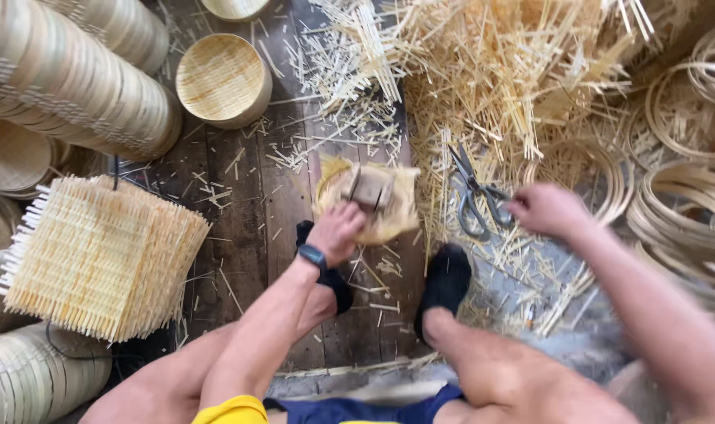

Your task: The person weaves square bamboo mats and attaches them to circular wooden molds using large shears to trim the excess.

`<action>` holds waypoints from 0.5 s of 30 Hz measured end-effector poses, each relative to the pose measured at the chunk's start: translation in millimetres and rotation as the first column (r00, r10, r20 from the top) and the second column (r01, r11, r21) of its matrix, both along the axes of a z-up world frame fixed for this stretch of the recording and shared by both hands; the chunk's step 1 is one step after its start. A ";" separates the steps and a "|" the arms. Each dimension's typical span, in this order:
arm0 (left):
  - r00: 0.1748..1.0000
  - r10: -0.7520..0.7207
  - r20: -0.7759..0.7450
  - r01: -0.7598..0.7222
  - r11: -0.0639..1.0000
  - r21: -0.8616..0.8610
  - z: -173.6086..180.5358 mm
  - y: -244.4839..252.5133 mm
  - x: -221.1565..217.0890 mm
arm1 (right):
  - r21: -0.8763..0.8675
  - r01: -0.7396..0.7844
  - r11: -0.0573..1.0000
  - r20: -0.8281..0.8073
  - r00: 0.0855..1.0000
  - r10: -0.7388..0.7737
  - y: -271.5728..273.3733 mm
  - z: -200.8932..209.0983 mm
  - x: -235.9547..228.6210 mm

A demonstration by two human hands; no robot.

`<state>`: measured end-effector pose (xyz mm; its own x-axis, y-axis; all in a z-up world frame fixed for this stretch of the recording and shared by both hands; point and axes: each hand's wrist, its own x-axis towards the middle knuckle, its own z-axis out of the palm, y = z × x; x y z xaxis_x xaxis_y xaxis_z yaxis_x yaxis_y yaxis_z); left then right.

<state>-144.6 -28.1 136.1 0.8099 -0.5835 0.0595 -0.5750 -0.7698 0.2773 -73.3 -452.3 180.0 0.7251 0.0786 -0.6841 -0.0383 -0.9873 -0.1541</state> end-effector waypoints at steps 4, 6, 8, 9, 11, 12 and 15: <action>0.990 0.137 -0.036 -0.134 0.988 0.071 -31.9 24.9 -41.9 | 0.151 0.124 0.981 0.194 0.969 -0.152 -1.1 -133.7 -39.0; 0.955 0.297 -0.018 -0.296 0.953 0.065 -35.1 29.6 -41.3 | 0.165 0.168 0.972 0.287 0.935 -0.210 0.2 -174.0 -48.5; 0.854 0.517 -0.065 -0.518 0.856 0.002 -37.9 14.0 -27.5 | 0.147 0.217 0.965 0.303 0.919 -0.253 3.5 -198.0 -46.9; 0.784 0.614 -0.091 -0.618 0.786 -0.026 -41.3 0.6 -16.5 | 0.150 0.240 0.959 0.279 0.921 -0.274 4.8 -206.8 -42.2; 0.720 0.683 -0.119 -0.691 0.722 -0.039 -53.3 -32.7 5.2 | 0.140 0.293 0.946 0.226 0.921 -0.318 3.4 -220.1 -39.5; 0.691 0.711 -0.134 -0.721 0.692 -0.044 -57.1 -45.8 13.2 | 0.132 0.293 0.947 0.192 0.930 -0.315 1.9 -225.0 -38.9; 0.559 0.822 -0.105 -0.824 0.565 0.040 -56.0 -65.9 26.1 | 0.105 0.293 0.950 0.146 0.941 -0.306 1.0 -233.3 -29.9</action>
